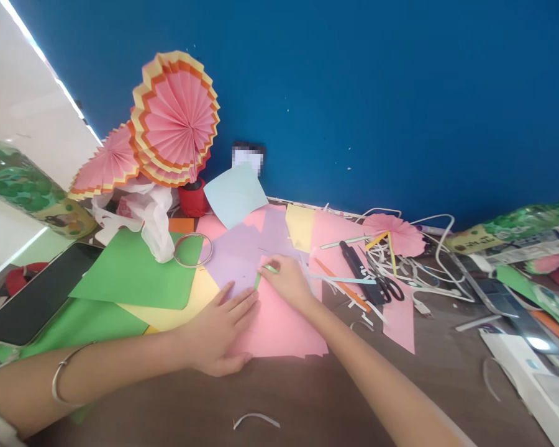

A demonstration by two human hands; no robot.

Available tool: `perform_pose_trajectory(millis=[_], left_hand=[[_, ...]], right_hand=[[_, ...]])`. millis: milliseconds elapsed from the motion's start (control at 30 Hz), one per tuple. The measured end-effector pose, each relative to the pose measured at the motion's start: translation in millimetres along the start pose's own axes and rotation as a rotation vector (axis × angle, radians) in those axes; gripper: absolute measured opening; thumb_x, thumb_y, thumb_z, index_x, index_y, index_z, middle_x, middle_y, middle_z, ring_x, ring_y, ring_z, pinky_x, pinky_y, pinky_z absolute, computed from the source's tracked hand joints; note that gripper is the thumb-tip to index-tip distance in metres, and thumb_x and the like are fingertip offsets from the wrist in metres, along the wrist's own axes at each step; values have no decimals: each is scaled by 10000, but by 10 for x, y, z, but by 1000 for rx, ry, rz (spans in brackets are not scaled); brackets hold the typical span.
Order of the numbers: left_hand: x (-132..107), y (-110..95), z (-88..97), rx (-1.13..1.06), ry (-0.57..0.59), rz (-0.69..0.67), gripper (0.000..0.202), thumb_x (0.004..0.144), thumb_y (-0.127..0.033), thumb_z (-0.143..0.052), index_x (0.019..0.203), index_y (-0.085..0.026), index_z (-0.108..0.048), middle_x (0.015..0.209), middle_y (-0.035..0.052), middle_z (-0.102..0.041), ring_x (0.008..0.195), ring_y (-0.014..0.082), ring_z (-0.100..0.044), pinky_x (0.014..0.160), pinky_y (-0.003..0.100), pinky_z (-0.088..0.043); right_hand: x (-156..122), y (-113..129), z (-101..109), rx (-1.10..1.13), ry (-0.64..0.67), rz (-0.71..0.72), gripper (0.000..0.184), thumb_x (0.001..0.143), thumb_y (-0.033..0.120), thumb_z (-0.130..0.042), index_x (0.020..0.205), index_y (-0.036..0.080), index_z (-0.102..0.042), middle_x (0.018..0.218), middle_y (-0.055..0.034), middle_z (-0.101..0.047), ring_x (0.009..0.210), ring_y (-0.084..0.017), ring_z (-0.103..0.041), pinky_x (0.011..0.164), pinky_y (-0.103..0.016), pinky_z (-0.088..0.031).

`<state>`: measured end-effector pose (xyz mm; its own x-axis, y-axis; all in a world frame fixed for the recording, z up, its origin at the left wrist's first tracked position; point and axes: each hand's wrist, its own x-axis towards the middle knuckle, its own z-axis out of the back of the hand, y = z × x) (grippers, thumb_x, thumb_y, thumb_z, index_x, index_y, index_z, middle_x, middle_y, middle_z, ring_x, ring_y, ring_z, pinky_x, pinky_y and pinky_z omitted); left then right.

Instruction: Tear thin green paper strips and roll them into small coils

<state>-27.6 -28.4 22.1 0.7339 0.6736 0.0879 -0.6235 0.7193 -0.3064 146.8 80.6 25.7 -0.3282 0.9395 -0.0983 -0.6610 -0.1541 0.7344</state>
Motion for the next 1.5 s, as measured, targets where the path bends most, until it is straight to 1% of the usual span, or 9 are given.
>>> perform_pose_trajectory(millis=[167,367,567,667,867,1233,1333,1400,1500], left_hand=[[1,3,0,-8,0,-5,730,828,-525,-229,1328,5,-254,1362,235,-323,1282,333,-235,1033,535,-66],[4,5,3,-4,-9,-1,725,823,-528,-246,1323,-5,-271,1348,227,-350,1282,333,-237,1034,530,-76],[-2,4,0,-1,-11,-1,707,828,-523,-237,1316,-13,-291,1351,220,-348,1277,334,-247,1035,536,-66],[-1,5,0,-4,-14,1,703,830,-518,-239,1316,-13,-291,1346,218,-357,1274,333,-254,1035,537,-70],[4,5,-2,-18,-1,1,710,828,-520,-229,1319,-11,-288,1359,219,-338,1279,333,-242,1032,541,-62],[5,7,-33,-33,-31,3,692,826,-515,-257,1312,-25,-303,1348,221,-352,1282,333,-244,1037,547,-72],[7,7,-41,-92,-74,22,613,838,-458,-303,1281,-39,-361,1314,206,-400,1273,317,-269,1048,542,-91],[14,24,-36,-181,-134,60,475,850,-367,-331,1210,-83,-458,1290,172,-433,1254,283,-318,1065,509,-127],[47,94,12,-382,-275,185,329,843,-242,-356,1082,-156,-564,1311,116,-418,1208,235,-394,1028,405,-301]], right_hand=[[-15,-3,-17,-32,1,4,136,710,315,-543,674,193,-593,744,-24,-654,750,-187,-587,701,-316,-433],[-33,4,-22,-35,-34,25,119,713,306,-557,677,200,-597,753,-20,-653,768,-183,-589,728,-316,-437],[-4,-6,-8,-1,-99,34,139,699,309,-597,774,198,-635,874,-45,-667,822,-187,-607,766,-320,-449],[18,12,3,1,-120,36,134,714,313,-582,746,194,-635,816,-41,-671,776,-183,-610,721,-314,-461],[53,-1,-13,-47,-159,84,117,702,305,-594,701,199,-643,777,-38,-671,749,-189,-604,694,-314,-457],[125,-77,-56,-82,-192,73,137,698,322,-579,647,196,-596,711,-26,-642,686,-184,-581,667,-321,-440],[130,-74,-48,-86,-224,96,145,693,328,-587,637,194,-591,726,-31,-628,718,-189,-568,691,-331,-431],[123,-45,-14,-72,-258,145,153,686,337,-596,635,193,-586,759,-39,-624,754,-194,-557,707,-331,-423],[87,51,79,-17,-272,175,181,695,361,-591,635,191,-570,729,-33,-614,680,-173,-530,646,-306,-412]])
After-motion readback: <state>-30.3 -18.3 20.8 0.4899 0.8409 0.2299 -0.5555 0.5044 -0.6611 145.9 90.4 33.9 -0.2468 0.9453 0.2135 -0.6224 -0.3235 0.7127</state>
